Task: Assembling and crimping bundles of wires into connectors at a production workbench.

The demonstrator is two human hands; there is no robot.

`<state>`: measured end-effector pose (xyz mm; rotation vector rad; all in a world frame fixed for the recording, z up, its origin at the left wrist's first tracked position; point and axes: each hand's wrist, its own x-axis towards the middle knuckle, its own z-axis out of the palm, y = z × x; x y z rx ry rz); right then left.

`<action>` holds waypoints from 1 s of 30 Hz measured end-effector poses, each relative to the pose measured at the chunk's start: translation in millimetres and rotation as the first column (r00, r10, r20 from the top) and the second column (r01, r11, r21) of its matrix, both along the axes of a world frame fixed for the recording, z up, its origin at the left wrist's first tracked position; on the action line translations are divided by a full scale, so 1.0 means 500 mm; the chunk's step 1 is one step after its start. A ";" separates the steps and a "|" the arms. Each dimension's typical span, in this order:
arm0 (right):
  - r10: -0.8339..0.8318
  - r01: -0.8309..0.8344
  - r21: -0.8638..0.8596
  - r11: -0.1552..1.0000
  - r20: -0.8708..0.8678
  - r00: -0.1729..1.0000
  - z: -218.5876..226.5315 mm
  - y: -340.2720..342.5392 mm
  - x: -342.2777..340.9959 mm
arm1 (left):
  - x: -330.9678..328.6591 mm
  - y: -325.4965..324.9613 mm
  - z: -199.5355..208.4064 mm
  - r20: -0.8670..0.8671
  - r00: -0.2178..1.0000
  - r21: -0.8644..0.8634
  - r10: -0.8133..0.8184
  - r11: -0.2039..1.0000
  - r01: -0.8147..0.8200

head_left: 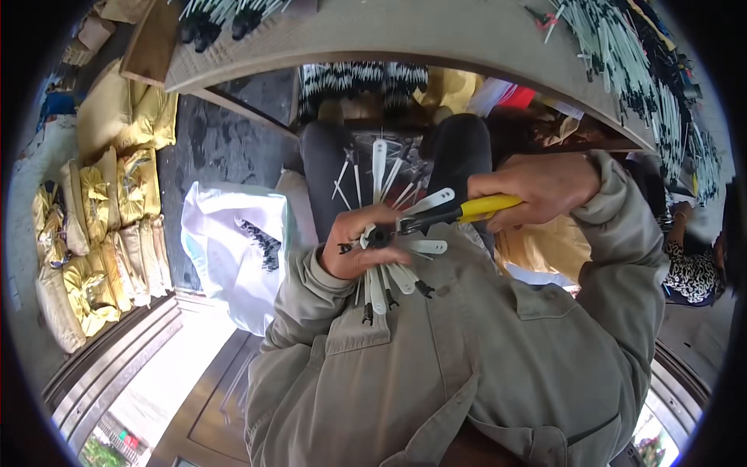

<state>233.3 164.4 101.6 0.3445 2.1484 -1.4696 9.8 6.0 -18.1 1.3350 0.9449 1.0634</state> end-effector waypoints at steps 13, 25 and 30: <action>-0.031 0.063 0.139 0.988 -0.227 0.973 -0.077 -0.046 -0.004 | 0.006 -0.011 -0.024 0.067 0.985 -0.016 0.161 0.987 -0.160; -0.173 0.583 0.796 -0.162 -0.605 0.777 -0.098 0.203 0.046 | -0.107 0.008 -0.088 0.211 0.601 -0.036 0.771 0.621 -0.783; -0.189 0.649 0.725 -0.230 -0.688 0.701 -0.132 0.234 0.074 | -0.260 0.091 0.160 0.218 0.466 0.263 0.858 0.408 -0.874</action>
